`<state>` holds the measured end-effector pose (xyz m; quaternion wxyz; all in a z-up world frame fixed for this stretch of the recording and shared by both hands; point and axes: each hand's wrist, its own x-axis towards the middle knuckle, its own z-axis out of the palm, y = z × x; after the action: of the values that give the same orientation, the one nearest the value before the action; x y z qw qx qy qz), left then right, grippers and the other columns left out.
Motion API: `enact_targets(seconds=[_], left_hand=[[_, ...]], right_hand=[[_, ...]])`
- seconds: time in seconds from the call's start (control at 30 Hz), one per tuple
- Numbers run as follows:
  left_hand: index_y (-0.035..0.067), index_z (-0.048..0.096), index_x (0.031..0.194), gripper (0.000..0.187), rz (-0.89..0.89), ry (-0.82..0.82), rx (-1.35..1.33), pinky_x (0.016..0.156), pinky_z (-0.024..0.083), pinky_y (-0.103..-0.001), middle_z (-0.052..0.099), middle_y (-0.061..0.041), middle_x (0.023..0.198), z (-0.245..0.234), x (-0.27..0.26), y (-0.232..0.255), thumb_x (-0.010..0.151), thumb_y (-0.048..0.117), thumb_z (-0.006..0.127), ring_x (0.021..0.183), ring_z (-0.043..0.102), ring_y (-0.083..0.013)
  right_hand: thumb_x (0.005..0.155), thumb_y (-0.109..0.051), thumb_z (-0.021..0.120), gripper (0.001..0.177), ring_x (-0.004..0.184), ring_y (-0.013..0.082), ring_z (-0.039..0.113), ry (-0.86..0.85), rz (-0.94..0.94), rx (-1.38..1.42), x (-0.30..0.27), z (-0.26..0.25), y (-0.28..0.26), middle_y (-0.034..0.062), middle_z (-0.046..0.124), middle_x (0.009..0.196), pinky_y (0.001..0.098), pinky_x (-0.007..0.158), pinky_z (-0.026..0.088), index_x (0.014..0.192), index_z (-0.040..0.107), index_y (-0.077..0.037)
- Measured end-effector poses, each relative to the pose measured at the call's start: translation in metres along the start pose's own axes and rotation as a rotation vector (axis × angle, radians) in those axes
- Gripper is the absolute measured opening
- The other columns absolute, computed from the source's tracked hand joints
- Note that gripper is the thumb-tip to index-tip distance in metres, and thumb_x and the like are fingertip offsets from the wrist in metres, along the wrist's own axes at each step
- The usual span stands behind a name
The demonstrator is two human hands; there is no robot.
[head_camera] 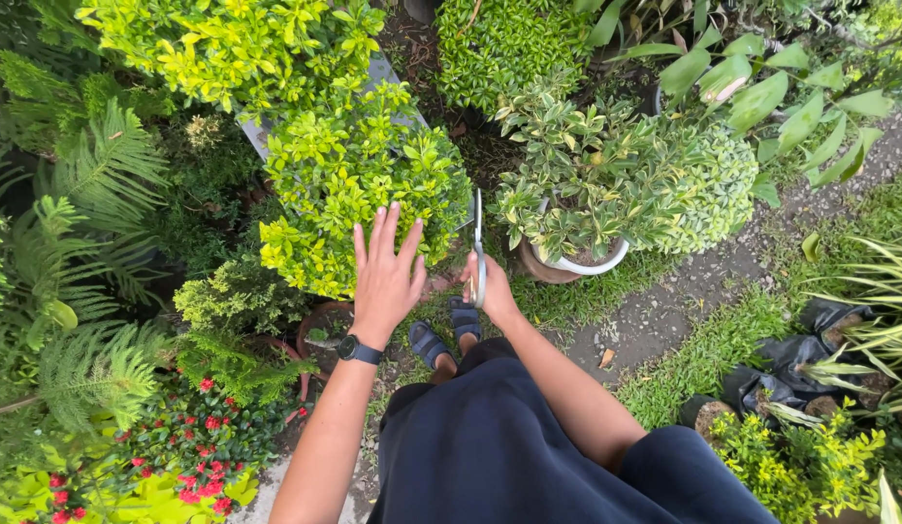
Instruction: The person trims a small, bright green potted plant using hand shears. They hold the plant steady with one hand while cutting the leaves and branches with the other. The person occasionally moves the plant to access different sides for trimming.
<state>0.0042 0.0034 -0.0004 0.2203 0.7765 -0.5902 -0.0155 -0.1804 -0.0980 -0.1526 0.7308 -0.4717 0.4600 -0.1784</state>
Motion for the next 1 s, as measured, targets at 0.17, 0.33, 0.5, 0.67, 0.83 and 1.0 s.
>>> enact_targets(seconds=[0.17, 0.33, 0.5, 0.67, 0.83, 1.0], left_hand=[[0.013, 0.055, 0.147, 0.056, -0.028, 0.029, 0.015, 0.124, 0.013, -0.065, 0.035, -0.020, 0.162, -0.001, 0.002, 0.000, 0.094, 0.024, 0.066, 0.153, 0.030, -0.0378], [0.012, 0.055, 0.147, 0.055, -0.051, 0.031, 0.006, 0.124, 0.010, -0.066, 0.033, -0.022, 0.163, 0.006, 0.007, -0.002, 0.095, 0.026, 0.065, 0.154, 0.028, -0.0391], [0.012, 0.055, 0.147, 0.056, -0.053, 0.018, 0.024, 0.124, 0.009, -0.066, 0.032, -0.022, 0.163, 0.009, 0.003, -0.002, 0.094, 0.026, 0.065, 0.153, 0.027, -0.0391], [0.011, 0.054, 0.147, 0.056, -0.081, 0.025, 0.014, 0.124, 0.009, -0.065, 0.033, -0.023, 0.163, 0.008, 0.002, 0.000, 0.093, 0.025, 0.065, 0.154, 0.028, -0.0392], [0.011, 0.055, 0.147, 0.055, -0.100, 0.034, 0.006, 0.124, 0.009, -0.065, 0.033, -0.023, 0.163, 0.009, 0.004, 0.001, 0.094, 0.025, 0.065, 0.153, 0.028, -0.0394], [0.012, 0.055, 0.147, 0.055, -0.110, 0.039, 0.016, 0.125, 0.010, -0.065, 0.033, -0.022, 0.163, 0.011, 0.003, 0.001, 0.094, 0.025, 0.065, 0.154, 0.028, -0.0384]], right_hand=[[0.100, -0.058, 0.052, 0.054, 0.070, 0.0139, 0.066, 0.005, -0.099, -0.286, -0.008, -0.007, -0.009, 0.0042, 0.064, 0.090, 0.0302, 0.064, 0.056, 0.106, 0.054, -0.005], [0.098, -0.057, 0.057, 0.054, 0.066, 0.0168, 0.066, 0.080, -0.054, -0.483, -0.006, 0.008, -0.041, 0.0085, 0.065, 0.079, 0.0333, 0.062, 0.054, 0.104, 0.055, -0.003], [0.097, -0.051, 0.061, 0.052, 0.055, 0.0182, 0.062, 0.148, -0.020, -0.217, -0.003, 0.009, -0.034, 0.0080, 0.063, 0.074, 0.0336, 0.051, 0.050, 0.096, 0.057, 0.001], [0.097, -0.056, 0.057, 0.053, 0.059, 0.0130, 0.062, 0.099, -0.066, -0.177, 0.010, -0.007, -0.027, 0.0081, 0.066, 0.087, 0.0289, 0.054, 0.052, 0.102, 0.054, -0.003], [0.096, -0.059, 0.057, 0.053, 0.060, 0.0103, 0.062, 0.049, -0.013, -0.243, 0.021, -0.011, -0.037, 0.0068, 0.067, 0.089, 0.0271, 0.056, 0.053, 0.104, 0.055, -0.007], [0.096, -0.047, 0.066, 0.047, 0.051, 0.0130, 0.059, 0.066, -0.030, -0.234, 0.020, -0.009, -0.042, 0.0032, 0.061, 0.070, 0.0298, 0.047, 0.048, 0.094, 0.058, -0.001]])
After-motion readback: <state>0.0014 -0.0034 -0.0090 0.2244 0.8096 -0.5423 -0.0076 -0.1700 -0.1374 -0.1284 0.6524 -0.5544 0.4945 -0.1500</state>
